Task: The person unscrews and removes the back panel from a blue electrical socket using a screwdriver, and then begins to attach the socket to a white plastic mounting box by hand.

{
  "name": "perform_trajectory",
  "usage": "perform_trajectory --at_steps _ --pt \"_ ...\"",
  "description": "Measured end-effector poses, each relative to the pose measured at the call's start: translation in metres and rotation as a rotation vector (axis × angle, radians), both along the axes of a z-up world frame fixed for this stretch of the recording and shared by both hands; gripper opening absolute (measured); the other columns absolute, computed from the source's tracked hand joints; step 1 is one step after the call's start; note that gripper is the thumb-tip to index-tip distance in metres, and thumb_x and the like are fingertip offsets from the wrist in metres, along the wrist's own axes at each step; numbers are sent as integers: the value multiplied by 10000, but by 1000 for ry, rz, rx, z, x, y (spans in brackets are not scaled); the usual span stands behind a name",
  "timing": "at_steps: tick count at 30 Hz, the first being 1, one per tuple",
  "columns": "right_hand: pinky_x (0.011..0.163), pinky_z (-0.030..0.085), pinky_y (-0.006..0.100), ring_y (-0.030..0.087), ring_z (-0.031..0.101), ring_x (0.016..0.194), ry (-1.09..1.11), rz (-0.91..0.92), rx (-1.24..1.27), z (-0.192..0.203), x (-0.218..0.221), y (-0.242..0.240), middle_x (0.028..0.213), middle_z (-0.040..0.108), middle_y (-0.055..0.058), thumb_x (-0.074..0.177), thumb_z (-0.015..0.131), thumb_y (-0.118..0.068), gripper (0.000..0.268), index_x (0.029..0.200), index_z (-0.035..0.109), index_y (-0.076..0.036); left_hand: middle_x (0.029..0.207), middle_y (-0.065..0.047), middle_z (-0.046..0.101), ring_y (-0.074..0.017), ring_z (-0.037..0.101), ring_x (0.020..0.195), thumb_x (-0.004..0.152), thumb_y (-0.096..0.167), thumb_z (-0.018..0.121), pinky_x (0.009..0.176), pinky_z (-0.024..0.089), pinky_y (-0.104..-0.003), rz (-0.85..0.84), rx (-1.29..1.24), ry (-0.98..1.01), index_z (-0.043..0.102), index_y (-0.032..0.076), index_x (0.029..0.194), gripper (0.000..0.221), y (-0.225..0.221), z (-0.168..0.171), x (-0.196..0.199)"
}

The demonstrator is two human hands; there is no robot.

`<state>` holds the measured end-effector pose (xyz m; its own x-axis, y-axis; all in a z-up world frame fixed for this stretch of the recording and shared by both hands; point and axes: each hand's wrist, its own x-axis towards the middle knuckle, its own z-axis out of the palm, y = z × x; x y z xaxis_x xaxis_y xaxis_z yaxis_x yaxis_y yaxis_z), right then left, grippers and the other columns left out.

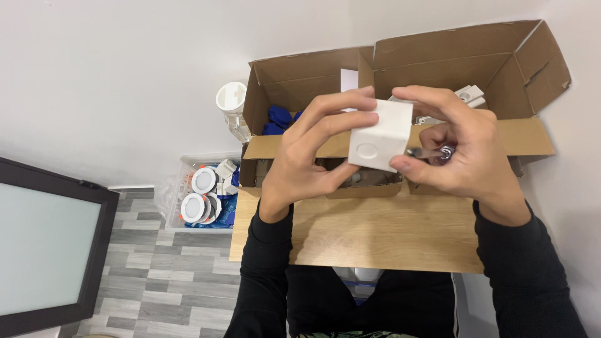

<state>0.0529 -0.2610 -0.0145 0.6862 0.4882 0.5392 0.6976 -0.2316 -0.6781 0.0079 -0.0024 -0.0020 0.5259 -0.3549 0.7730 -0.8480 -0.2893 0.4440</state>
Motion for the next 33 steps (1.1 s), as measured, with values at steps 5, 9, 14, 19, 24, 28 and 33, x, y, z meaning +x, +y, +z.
perform_trajectory --at_steps 5,9,14,19,24,28,33 --pt "465 357 191 97 479 445 -92 9 43 1 -3 1 1266 706 153 848 924 -200 767 1499 584 21 1668 -158 519 -341 584 1585 1086 202 863 1372 569 -504 30 78 58 514 177 1559 588 3 -2 0" --pt "456 372 158 70 484 462 -177 7 59 3 -6 3 1450 702 197 827 979 -128 815 1504 561 47 1739 -157 506 -340 541 1681 1079 390 879 1447 523 -504 20 70 117 409 166 1660 781 4 0 -3" --pt "481 382 171 73 435 486 -334 8 12 5 0 3 1498 681 238 920 951 -143 693 1478 608 84 1750 -189 503 -353 535 1696 1120 361 814 1478 504 -506 -1 60 139 424 124 1660 707 4 -1 -1" --pt "508 494 256 124 518 595 -578 -170 -54 0 28 -26 1499 687 362 1014 882 -16 647 1580 585 85 1716 -212 516 -354 611 1612 1101 438 813 1245 734 -436 36 53 17 470 137 1626 696 6 -1 1" --pt "577 491 286 254 606 908 -492 -345 -25 6 50 -48 1468 648 323 1059 934 65 603 1567 613 110 1575 -271 572 -429 695 1472 1071 336 799 1233 702 -490 38 -21 16 561 35 1469 553 1 12 -7" --pt "570 441 309 304 570 964 -536 -465 -84 -4 75 -58 1331 697 270 1032 1046 -27 591 1486 717 159 1496 -289 609 -423 690 1414 1054 289 811 1237 678 -517 38 -10 -26 600 6 1400 494 0 12 -5" --pt "695 607 344 271 666 895 -429 -403 -133 -18 96 -52 1307 678 258 988 1070 -83 626 1451 708 132 1428 -270 661 -404 725 1331 1038 273 830 1181 654 -486 66 16 -61 637 1 1351 457 -1 11 -3"
